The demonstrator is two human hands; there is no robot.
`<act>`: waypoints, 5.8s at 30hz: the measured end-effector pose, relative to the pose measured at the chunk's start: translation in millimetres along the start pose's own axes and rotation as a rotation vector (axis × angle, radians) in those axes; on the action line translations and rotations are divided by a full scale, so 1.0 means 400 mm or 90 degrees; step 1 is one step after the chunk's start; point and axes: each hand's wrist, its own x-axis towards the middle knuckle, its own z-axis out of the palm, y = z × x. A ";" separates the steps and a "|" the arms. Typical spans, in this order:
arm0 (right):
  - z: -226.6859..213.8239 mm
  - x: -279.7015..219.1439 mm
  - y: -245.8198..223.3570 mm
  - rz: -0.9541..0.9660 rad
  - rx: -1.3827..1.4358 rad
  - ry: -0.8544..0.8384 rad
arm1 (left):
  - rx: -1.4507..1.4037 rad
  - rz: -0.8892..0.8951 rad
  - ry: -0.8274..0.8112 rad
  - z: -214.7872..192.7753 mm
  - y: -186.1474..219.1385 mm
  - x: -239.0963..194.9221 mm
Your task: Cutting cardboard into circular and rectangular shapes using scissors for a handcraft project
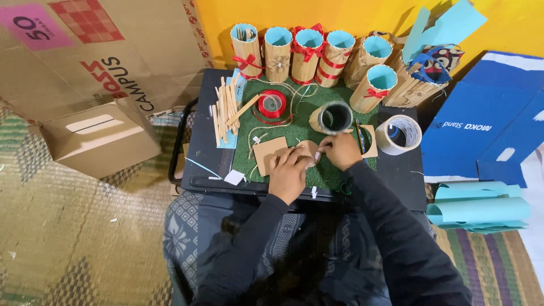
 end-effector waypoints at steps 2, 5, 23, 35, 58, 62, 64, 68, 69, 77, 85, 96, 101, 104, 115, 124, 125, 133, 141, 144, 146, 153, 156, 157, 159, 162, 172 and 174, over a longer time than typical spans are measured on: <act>-0.042 -0.059 -0.053 -0.004 0.052 0.051 | 0.008 -0.009 0.004 0.000 -0.001 0.003; 0.016 -0.111 0.003 -0.016 0.047 0.126 | -0.009 -0.041 -0.025 -0.020 0.006 0.005; -0.082 0.002 -0.078 -0.083 0.258 0.405 | -0.160 -0.081 0.077 -0.071 0.027 0.026; -0.121 0.123 -0.077 0.124 0.261 0.391 | -0.074 -0.113 0.037 -0.043 0.015 0.018; 0.014 -0.229 0.281 0.112 -0.067 0.612 | -0.053 -0.074 0.077 -0.037 0.023 0.004; 0.008 -0.226 0.273 0.077 -0.055 0.682 | -0.123 0.004 0.132 -0.065 0.033 0.006; 0.007 -0.239 0.259 0.054 -0.052 0.716 | -0.172 0.043 0.157 -0.087 0.044 -0.005; 0.001 -0.250 0.243 0.083 0.027 0.721 | -0.148 0.107 0.143 -0.071 0.043 -0.042; 0.000 -0.253 0.238 0.087 0.036 0.713 | -0.095 0.117 0.143 -0.054 0.038 -0.060; -0.022 -0.273 0.140 0.014 0.001 0.767 | -0.031 0.145 0.033 -0.109 0.084 -0.080; 0.009 -0.294 -0.016 -0.159 0.126 0.697 | -0.139 0.162 0.154 -0.110 0.104 -0.067; 0.041 -0.336 -0.080 -0.407 0.449 0.396 | -0.138 0.222 0.335 -0.153 0.131 -0.065; 0.061 -0.332 -0.102 -0.431 0.457 0.401 | -0.135 0.220 0.384 -0.171 0.159 -0.042; 0.067 -0.329 -0.104 -0.421 0.451 0.435 | -0.157 0.206 0.395 -0.167 0.174 -0.034; 0.027 -0.336 0.083 0.000 0.286 0.593 | -0.154 0.116 0.335 -0.102 0.098 -0.083; -0.084 -0.295 0.206 0.080 -0.108 0.580 | -0.180 0.075 0.285 -0.132 0.087 -0.102; -0.061 -0.286 0.244 0.157 -0.077 0.529 | -0.191 0.087 0.283 -0.132 0.082 -0.105; 0.072 -0.321 0.288 0.140 0.483 0.775 | -0.276 0.095 0.276 -0.143 0.099 -0.113; 0.035 -0.484 0.054 -0.257 0.868 0.018 | -0.662 0.016 0.061 -0.167 0.060 -0.136; 0.052 -0.480 -0.033 -0.232 0.800 -0.367 | -0.744 0.121 -0.263 -0.324 0.131 -0.091; 0.110 -0.467 -0.042 -0.220 0.812 -0.381 | -0.674 0.067 -0.414 -0.256 0.079 -0.191; 0.221 -0.443 -0.035 -0.043 0.737 -0.102 | -0.772 -0.301 -0.522 -0.153 0.048 -0.316; 0.233 -0.436 -0.033 -0.107 0.607 0.009 | -0.698 -0.152 -0.340 -0.169 0.101 -0.285; 0.229 -0.437 -0.039 -0.104 0.609 0.009 | -0.698 -0.153 -0.343 -0.157 0.099 -0.294; 0.218 -0.438 -0.046 -0.118 0.579 0.057 | -0.675 -0.163 -0.316 -0.131 0.098 -0.309; 0.197 -0.435 -0.059 -0.134 0.543 0.094 | -0.650 -0.173 -0.306 -0.081 0.086 -0.340; 0.179 -0.439 -0.128 -0.132 0.362 0.188 | -0.489 -0.195 -0.242 -0.057 0.063 -0.340; 0.179 -0.443 -0.145 -0.143 0.289 0.210 | -0.438 -0.191 -0.253 -0.054 0.058 -0.340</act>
